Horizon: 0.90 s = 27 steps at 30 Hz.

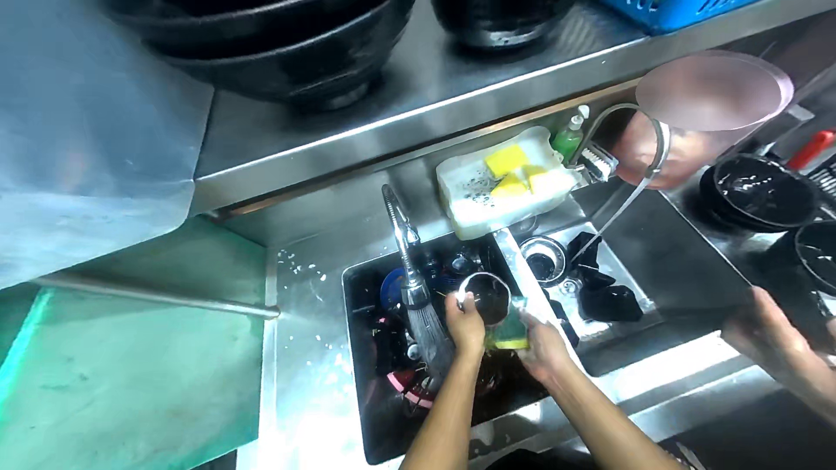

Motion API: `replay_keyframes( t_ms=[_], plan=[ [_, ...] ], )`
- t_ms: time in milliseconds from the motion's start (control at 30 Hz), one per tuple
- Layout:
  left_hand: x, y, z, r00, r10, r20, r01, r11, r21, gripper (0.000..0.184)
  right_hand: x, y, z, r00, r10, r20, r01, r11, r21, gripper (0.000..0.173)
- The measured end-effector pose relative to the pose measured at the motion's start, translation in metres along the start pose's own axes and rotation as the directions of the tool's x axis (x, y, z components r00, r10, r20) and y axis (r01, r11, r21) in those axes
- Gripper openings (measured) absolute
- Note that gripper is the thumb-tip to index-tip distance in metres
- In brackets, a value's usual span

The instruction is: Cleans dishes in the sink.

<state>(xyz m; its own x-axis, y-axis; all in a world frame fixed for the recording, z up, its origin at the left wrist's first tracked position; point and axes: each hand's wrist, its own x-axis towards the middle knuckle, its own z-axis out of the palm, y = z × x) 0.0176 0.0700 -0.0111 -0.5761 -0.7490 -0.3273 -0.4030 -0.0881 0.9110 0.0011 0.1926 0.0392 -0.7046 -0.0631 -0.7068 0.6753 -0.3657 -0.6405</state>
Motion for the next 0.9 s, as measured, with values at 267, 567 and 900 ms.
replay_keyframes(
  t_ms=[267, 567, 900],
  plan=[
    [-0.033, 0.031, -0.002, 0.868, 0.026, 0.496, 0.254, 0.834, -0.489, 0.053, -0.186, -0.175, 0.088, 0.959, -0.113, 0.261, 0.283, 0.287, -0.915, 0.032],
    [-0.045, 0.04, -0.035, 0.735, -0.141, 0.663, 0.547, 0.702, -0.456, 0.06, -0.064, -0.093, 0.025, 0.456, -0.085, 0.886, 0.862, -0.206, -0.463, 0.017],
    [-0.015, 0.032, -0.022, 0.972, -0.078, 0.22, 0.18, 0.851, -0.493, 0.045, -0.015, -0.012, -0.036, 0.791, -0.014, 0.612, 0.546, 0.468, -0.695, 0.041]
  ],
)
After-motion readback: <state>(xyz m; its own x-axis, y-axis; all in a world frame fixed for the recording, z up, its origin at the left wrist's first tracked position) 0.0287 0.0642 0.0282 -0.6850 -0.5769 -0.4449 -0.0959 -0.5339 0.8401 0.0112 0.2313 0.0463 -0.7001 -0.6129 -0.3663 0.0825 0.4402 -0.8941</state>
